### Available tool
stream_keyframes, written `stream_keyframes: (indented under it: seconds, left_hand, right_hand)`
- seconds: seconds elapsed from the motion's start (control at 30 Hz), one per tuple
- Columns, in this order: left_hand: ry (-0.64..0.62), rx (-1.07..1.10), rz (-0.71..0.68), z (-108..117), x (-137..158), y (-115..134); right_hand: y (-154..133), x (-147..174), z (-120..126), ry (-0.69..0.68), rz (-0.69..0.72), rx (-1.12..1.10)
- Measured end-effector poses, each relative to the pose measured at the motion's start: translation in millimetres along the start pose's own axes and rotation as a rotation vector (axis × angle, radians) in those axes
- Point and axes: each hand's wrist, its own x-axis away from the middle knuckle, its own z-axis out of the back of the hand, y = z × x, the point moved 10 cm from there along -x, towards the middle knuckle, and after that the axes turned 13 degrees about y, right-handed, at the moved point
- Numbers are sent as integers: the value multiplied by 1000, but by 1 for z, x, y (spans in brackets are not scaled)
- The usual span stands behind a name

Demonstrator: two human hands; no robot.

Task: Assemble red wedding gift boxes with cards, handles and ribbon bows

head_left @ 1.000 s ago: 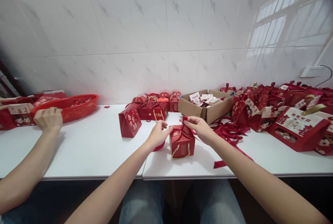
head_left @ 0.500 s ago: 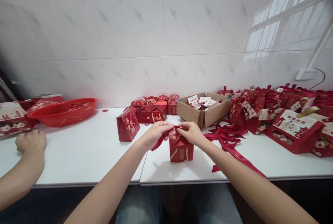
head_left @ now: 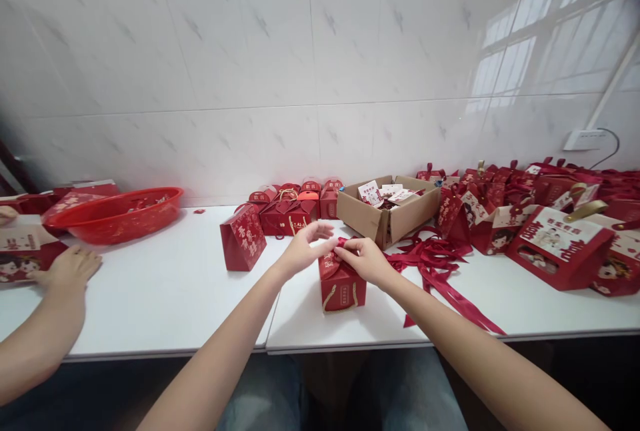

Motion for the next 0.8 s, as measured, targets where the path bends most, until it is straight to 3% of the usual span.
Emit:
stream_keyframes:
  seconds: [0.07, 0.23, 0.37, 0.57, 0.8]
  left_hand:
    - [-30, -42, -62, -2, 9, -8]
    - [81, 149, -107, 0, 15, -20]
    - [-12, 163, -79, -14, 17, -24]
    - [-40, 191, -83, -16, 16, -21]
    - [22, 34, -142, -9, 17, -19]
  right_hand:
    - [3, 1, 0, 2, -26, -42]
    - [12, 2, 5, 110, -76, -172]
    - [15, 2, 16, 244, -67, -169]
    - [5, 4, 17, 222, 15, -103]
    - [1, 6, 17, 184, 56, -35]
